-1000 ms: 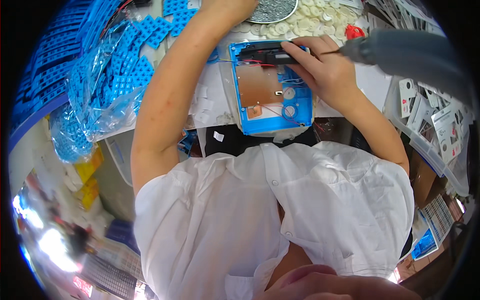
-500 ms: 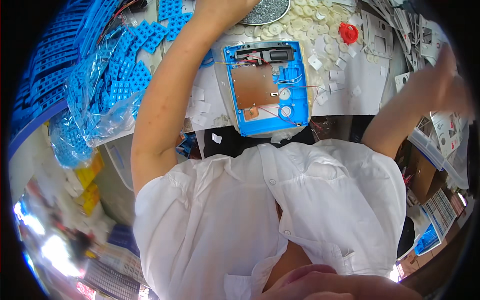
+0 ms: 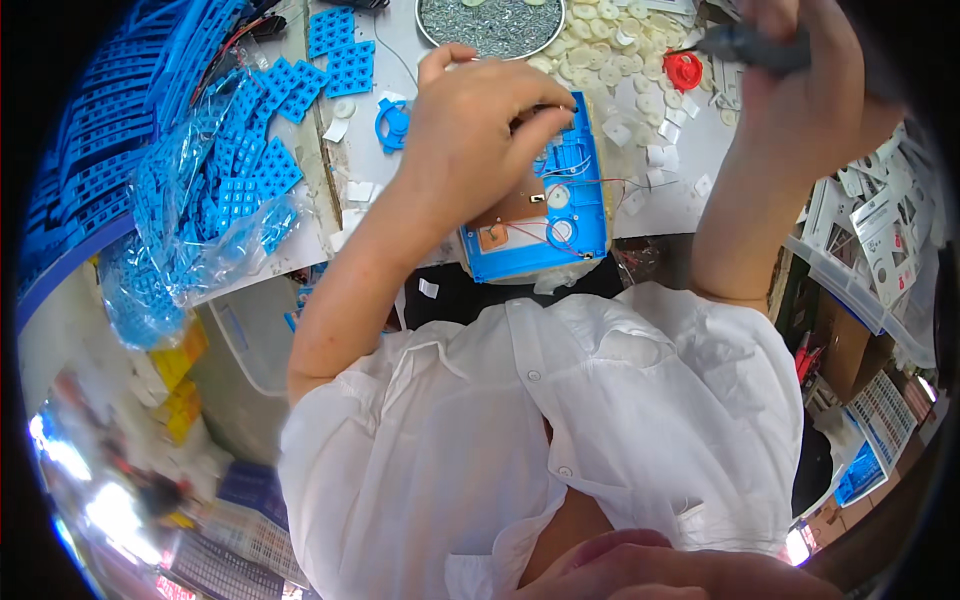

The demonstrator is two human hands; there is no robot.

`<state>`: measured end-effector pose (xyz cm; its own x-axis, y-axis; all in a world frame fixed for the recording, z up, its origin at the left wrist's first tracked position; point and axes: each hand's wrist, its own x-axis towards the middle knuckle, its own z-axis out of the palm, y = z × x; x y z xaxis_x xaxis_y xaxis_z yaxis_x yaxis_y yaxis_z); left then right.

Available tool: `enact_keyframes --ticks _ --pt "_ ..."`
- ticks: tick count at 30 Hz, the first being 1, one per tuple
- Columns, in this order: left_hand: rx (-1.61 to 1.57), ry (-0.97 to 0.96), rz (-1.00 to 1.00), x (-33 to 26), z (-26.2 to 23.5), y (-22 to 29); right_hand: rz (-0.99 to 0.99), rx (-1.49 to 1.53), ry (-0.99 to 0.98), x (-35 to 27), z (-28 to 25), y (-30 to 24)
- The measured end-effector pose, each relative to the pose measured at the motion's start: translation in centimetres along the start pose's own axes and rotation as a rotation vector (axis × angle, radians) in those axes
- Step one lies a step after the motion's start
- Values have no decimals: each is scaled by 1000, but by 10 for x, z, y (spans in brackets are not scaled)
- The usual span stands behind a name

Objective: Assembling an electronic learning toy by attaching plastic components and connecting a circuit board.

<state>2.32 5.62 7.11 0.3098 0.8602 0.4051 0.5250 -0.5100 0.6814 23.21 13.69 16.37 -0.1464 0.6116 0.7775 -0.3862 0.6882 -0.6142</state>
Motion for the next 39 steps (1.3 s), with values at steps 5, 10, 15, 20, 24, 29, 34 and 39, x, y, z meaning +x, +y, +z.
enact_keyframes --ticks 5,10,15,20,24,29,34,39 --pt "-93 82 -27 -8 16 13 206 584 0 -38 21 6" --pt "-145 91 -49 -12 18 17 418 496 120 -43 36 -20" --pt "-170 72 -88 -15 16 15 521 442 250 -53 48 -25" --pt "-24 103 -29 -7 15 17 559 469 3 -24 33 -32" --pt "298 116 7 -14 11 9 425 19 74 -43 28 2" --pt "311 65 6 -27 25 -5 531 80 84 -57 18 32" --pt "296 67 -17 -26 27 -3 540 135 71 -76 23 48" --pt "288 70 -17 -27 29 -6 577 85 6 -86 21 57"
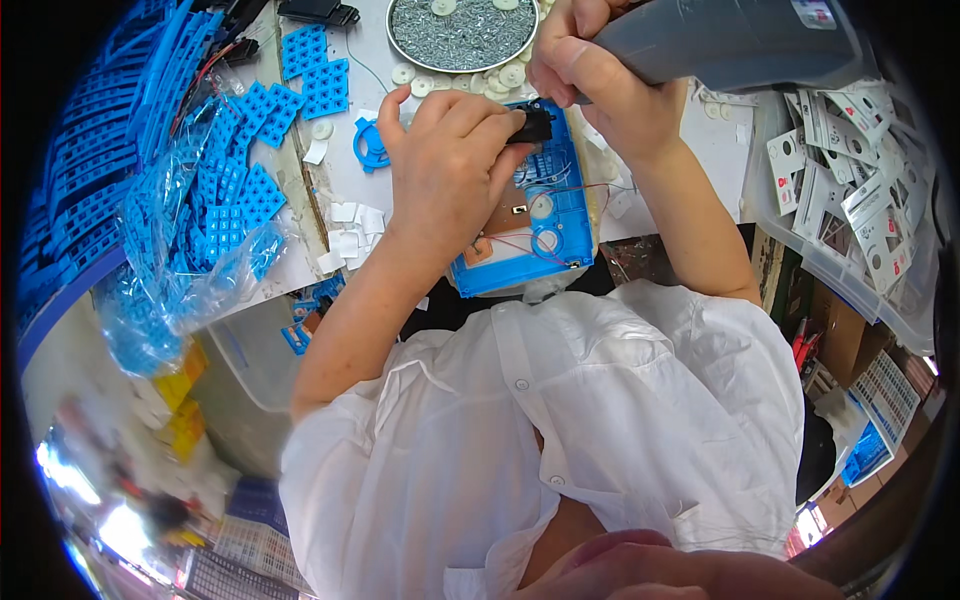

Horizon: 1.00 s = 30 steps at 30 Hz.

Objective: Assembling an electronic learning toy by attaching plastic components and connecting a circuit board.

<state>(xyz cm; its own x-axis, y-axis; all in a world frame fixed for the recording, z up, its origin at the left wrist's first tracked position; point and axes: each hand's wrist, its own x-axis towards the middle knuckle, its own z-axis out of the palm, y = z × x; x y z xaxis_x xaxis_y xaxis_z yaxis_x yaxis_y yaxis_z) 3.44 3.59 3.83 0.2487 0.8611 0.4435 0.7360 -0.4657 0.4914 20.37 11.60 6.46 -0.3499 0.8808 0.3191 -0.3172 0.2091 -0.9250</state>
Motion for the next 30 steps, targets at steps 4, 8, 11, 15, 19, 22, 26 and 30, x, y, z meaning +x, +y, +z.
enact_keyframes --ticks 4,8,11,15,19,22,26,30 --pt "-14 3 -9 -1 0 -1 -177 -487 -22 3 -6 2" --pt "-29 -4 -22 -1 0 1 -71 -239 11 -9 -7 10" --pt "-18 -3 -31 -1 -1 0 -95 -24 40 6 0 -12" --pt "-48 -57 -74 5 -8 4 -83 114 11 15 4 -34" --pt "-86 -90 -84 21 -12 5 -147 177 -24 13 4 -33" --pt "-48 -143 -50 22 -14 2 -38 109 2 7 -4 -17" --pt "-39 -105 -21 15 -8 2 55 10 14 -4 -10 14" --pt "-54 -111 -51 14 -8 3 11 155 31 -5 -11 17"
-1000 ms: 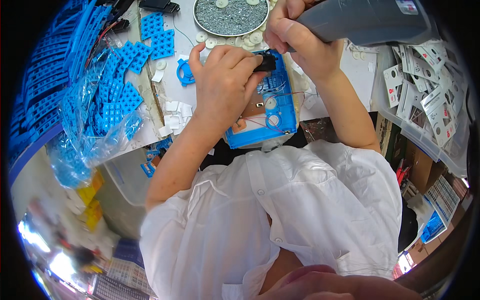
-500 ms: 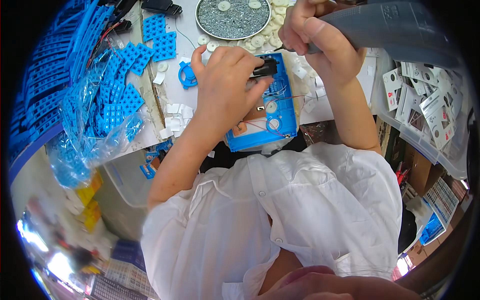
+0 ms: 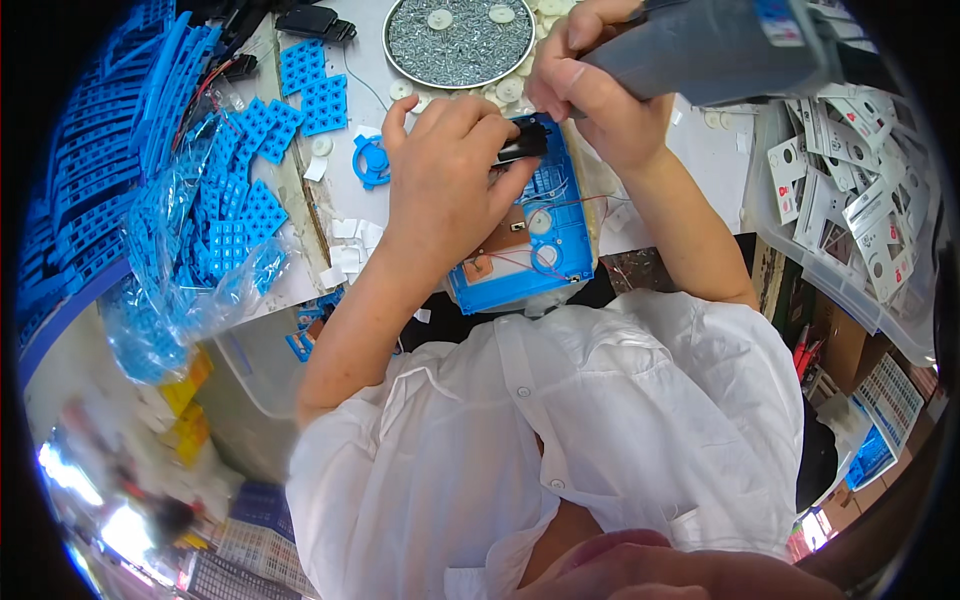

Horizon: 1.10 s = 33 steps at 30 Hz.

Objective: Assembling an electronic learning toy by attaching plastic components and connecting a circuit board.

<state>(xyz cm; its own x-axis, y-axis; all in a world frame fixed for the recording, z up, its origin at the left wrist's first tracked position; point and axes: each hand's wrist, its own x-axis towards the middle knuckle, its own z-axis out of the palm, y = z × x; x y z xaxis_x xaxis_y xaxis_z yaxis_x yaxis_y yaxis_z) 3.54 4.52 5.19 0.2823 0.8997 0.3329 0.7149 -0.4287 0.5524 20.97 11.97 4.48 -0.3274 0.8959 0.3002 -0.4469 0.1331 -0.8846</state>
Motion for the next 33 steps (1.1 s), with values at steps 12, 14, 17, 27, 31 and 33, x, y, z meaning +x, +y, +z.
enact_keyframes --ticks 12,14,17,27,31,33 --pt "312 28 -20 63 -1 -67 -196 -97 40 24 14 -27" --pt "425 -39 24 73 9 -73 -189 -143 46 26 8 -24" --pt "426 -42 71 78 11 -77 -142 -101 50 29 7 -31" --pt "411 110 118 83 12 -94 -99 -131 -4 24 2 -33" --pt "158 119 98 73 1 -77 -100 75 1 20 8 -37" --pt "-19 -18 42 60 -10 -50 -167 301 -16 21 10 -34"
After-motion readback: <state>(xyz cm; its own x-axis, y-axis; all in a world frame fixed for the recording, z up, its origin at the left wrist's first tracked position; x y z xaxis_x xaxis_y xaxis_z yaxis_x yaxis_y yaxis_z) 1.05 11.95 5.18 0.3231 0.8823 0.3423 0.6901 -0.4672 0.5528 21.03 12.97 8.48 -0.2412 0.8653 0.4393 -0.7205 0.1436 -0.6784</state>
